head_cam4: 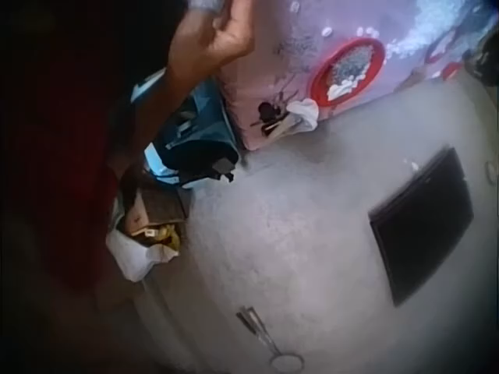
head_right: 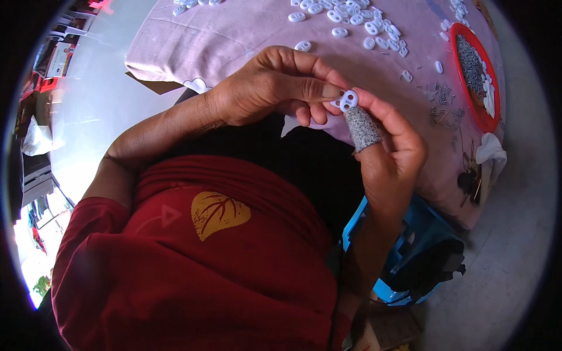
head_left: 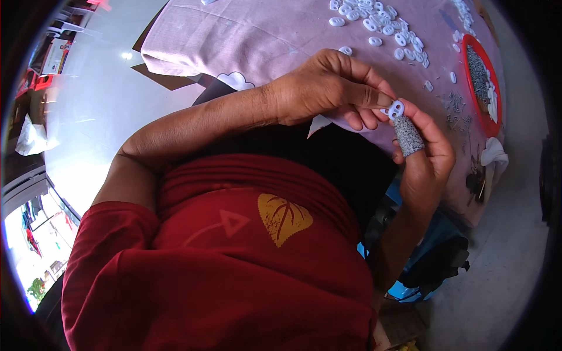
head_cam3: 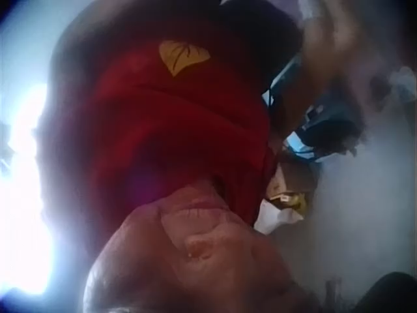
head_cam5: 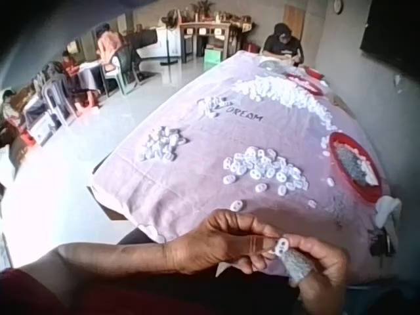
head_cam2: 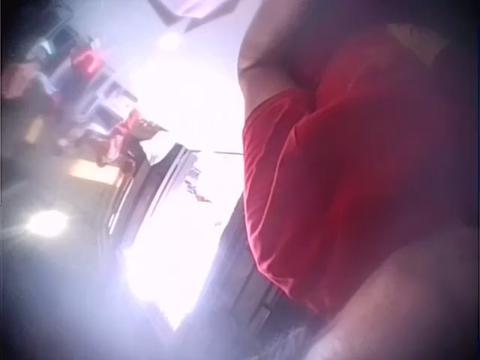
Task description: The person assembles plastic fasteners by inserting small metal springs into the plastic pieces by hand.
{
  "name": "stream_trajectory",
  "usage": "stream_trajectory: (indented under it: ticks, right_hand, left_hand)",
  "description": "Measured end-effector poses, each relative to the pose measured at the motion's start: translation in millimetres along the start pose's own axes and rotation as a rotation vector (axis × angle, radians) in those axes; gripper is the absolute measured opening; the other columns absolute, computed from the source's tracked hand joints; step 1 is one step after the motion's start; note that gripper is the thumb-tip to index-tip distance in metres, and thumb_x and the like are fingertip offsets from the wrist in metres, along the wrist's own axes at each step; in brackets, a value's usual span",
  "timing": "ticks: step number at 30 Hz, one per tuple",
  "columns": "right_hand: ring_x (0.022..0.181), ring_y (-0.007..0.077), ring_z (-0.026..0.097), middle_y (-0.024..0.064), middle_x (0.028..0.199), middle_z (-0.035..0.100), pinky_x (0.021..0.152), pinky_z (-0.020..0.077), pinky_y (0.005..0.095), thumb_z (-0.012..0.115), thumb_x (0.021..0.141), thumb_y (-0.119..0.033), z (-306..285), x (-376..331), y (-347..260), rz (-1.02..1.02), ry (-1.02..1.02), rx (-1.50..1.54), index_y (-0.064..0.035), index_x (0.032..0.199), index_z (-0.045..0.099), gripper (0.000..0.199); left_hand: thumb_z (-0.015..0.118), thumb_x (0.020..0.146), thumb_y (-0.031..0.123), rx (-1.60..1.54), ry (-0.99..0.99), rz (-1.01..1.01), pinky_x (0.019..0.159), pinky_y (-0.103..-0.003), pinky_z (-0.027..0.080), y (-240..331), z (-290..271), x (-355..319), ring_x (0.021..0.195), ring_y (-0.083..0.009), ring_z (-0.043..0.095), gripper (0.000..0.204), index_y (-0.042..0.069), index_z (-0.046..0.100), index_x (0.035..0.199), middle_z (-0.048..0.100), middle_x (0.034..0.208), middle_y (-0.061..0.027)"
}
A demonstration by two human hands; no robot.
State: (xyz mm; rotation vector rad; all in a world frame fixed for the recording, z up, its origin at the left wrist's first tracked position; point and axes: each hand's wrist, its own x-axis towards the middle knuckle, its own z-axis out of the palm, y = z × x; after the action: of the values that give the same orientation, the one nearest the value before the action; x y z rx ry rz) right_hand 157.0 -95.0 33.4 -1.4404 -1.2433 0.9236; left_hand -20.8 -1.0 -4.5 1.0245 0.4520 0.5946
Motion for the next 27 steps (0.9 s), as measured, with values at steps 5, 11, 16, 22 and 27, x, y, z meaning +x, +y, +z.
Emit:
stream_trajectory:
  ticks: [5, 11, 16, 22, 27]
  right_hand:
    - [0.078, 0.0071, 0.059, 0.0071, 0.099, 0.067, 0.057, 0.0404, 0.0175, 0.05, 0.08, 0.008, -1.2, 0.0, 4.2, -0.044, -0.001, 0.019, 0.0038, 0.111, 0.065, 0.035]
    - [0.078, 0.008, 0.06, 0.0056, 0.096, 0.067, 0.059, 0.0456, 0.0207, 0.066, 0.075, 0.005, 12.6, -3.7, 8.2, -0.22, 0.053, -0.134, 0.0013, 0.112, 0.064, 0.037]
    - [0.071, 0.009, 0.058, 0.0019, 0.083, 0.064, 0.054, 0.0439, 0.0229, 0.073, 0.072, 0.001, 14.4, -1.8, 9.4, -0.317, 0.112, -0.341, -0.0016, 0.109, 0.066, 0.037]
    - [0.065, 0.0162, 0.058, 0.0055, 0.076, 0.059, 0.053, 0.045, 0.0268, 0.072, 0.069, 0.001, 16.1, -0.8, 2.2, -0.422, 0.119, -0.606, -0.0026, 0.104, 0.066, 0.036]
    - [0.06, 0.0101, 0.049, 0.0024, 0.078, 0.057, 0.051, 0.039, 0.0221, 0.068, 0.069, 0.003, 15.1, -0.7, 4.3, -0.521, 0.073, -0.64, 0.0009, 0.108, 0.065, 0.039]
  left_hand:
    - [0.062, 0.092, 0.013, -0.037, -0.041, -0.035, 0.063, -0.023, 0.057, 1.9, -1.8, -0.1, 0.077, -0.0134, 0.069, 0.024, 0.001, 0.064, 0.112, 0.069, 0.092, -0.0088]
    - [0.064, 0.09, 0.014, -0.013, -0.011, -0.023, 0.065, -0.023, 0.057, 0.6, 0.6, 0.7, 0.076, -0.0131, 0.068, 0.021, 0.002, 0.065, 0.108, 0.069, 0.092, -0.0066]
    - [0.065, 0.089, 0.013, -0.019, 0.004, -0.05, 0.07, -0.023, 0.058, 0.5, 2.7, 0.8, 0.081, -0.0113, 0.067, 0.02, 0.003, 0.066, 0.107, 0.068, 0.095, -0.005]
    - [0.064, 0.091, 0.016, -0.027, -0.031, -0.084, 0.073, -0.021, 0.056, -1.2, -0.3, 1.7, 0.083, -0.0096, 0.065, 0.021, 0.003, 0.066, 0.107, 0.068, 0.096, -0.004]
    - [0.063, 0.092, 0.022, 0.034, -0.052, -0.069, 0.068, -0.02, 0.055, -1.2, 3.2, 4.2, 0.078, -0.0072, 0.064, 0.023, 0.003, 0.067, 0.105, 0.068, 0.091, -0.0029]
